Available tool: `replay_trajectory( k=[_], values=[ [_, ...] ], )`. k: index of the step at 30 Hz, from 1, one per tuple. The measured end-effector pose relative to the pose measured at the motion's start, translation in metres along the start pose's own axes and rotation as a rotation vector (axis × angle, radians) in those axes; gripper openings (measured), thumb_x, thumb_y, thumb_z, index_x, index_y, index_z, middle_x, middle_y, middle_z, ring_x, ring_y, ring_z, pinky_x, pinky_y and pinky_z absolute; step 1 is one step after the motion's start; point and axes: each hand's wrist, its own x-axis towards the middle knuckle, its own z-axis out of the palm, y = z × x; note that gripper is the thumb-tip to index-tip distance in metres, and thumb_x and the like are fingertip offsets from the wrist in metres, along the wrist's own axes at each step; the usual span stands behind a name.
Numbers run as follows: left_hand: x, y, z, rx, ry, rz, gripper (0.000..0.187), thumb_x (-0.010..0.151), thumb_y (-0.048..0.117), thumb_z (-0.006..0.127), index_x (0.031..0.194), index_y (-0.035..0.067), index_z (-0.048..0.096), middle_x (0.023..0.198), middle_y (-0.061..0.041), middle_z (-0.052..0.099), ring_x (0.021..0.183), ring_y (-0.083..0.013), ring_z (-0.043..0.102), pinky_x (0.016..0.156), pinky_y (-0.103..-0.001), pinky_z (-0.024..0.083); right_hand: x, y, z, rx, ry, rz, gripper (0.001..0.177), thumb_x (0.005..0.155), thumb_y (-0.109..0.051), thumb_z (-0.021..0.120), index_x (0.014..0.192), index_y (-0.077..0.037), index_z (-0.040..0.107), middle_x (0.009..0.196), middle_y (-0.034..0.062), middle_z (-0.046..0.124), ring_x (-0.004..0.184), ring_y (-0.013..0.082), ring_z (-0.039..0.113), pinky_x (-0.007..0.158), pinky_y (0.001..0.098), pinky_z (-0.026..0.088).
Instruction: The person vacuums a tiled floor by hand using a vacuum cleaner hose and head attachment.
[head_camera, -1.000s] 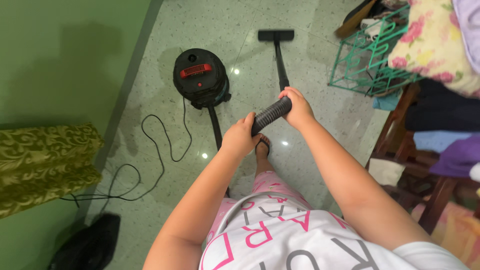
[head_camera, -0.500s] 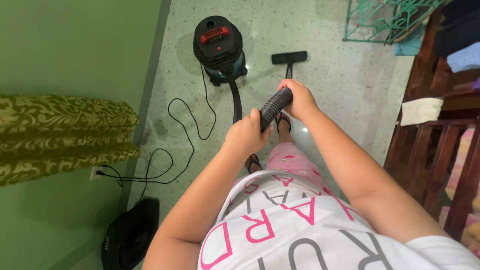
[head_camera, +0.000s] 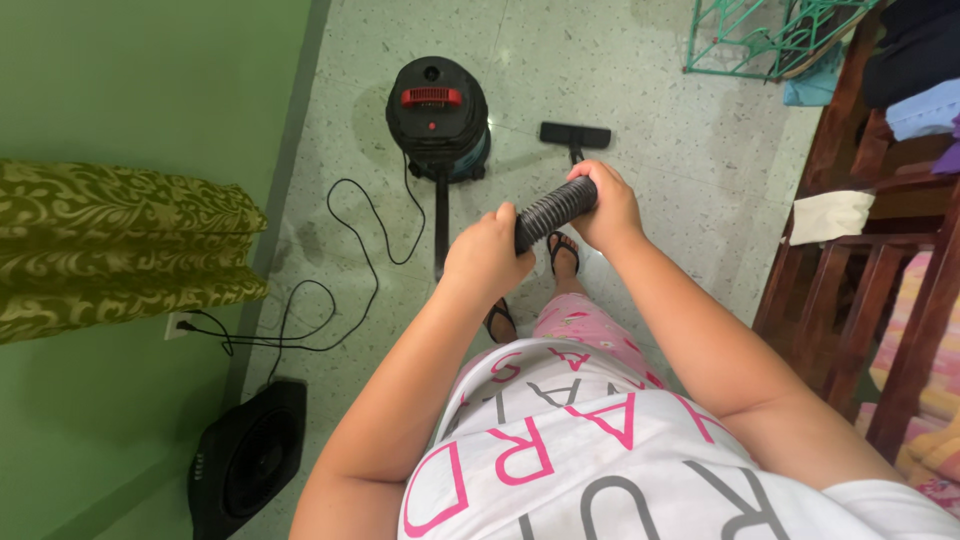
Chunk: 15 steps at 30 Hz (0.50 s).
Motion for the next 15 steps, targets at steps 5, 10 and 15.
replay_trajectory(
  k=[5,10,15],
  values=[
    [0.064,0.023,0.032,0.077,-0.013,0.01,0.043,0.082,0.023,0.076,0.113,0.005,0.053,0.107,-0.02,0.068,0.094,-0.0402,0.07,0.077,-0.048,0.058,0.026,0.037,0.007,0.065,0.0,-0.098,0.038,0.072,-0.002,0.083,0.102,-0.011,0.062,0.105,0.0095,0.068,0.101,0.0337,0.068,0.087,0.0373,0.054],
    [0.149,0.042,0.081,0.225,-0.033,0.061,0.045,0.08,0.015,0.075,0.118,0.003,0.053,0.112,-0.018,0.067,0.098,-0.0369,0.071,0.08,-0.044,0.06,0.069,0.089,0.008,0.094,-0.041,-0.173,0.035,0.075,-0.005,0.083,0.102,-0.01,0.063,0.115,0.0124,0.068,0.107,0.0339,0.067,0.092,0.0366,0.054],
    [0.219,0.057,0.125,0.27,-0.152,0.043,0.052,0.077,0.009,0.07,0.125,0.002,0.05,0.117,-0.016,0.065,0.103,-0.0341,0.069,0.082,-0.044,0.059,0.111,0.151,0.012,0.164,-0.278,-0.111,0.031,0.08,-0.001,0.077,0.107,-0.01,0.065,0.124,0.0134,0.068,0.122,0.0319,0.063,0.102,0.037,0.051]
  ],
)
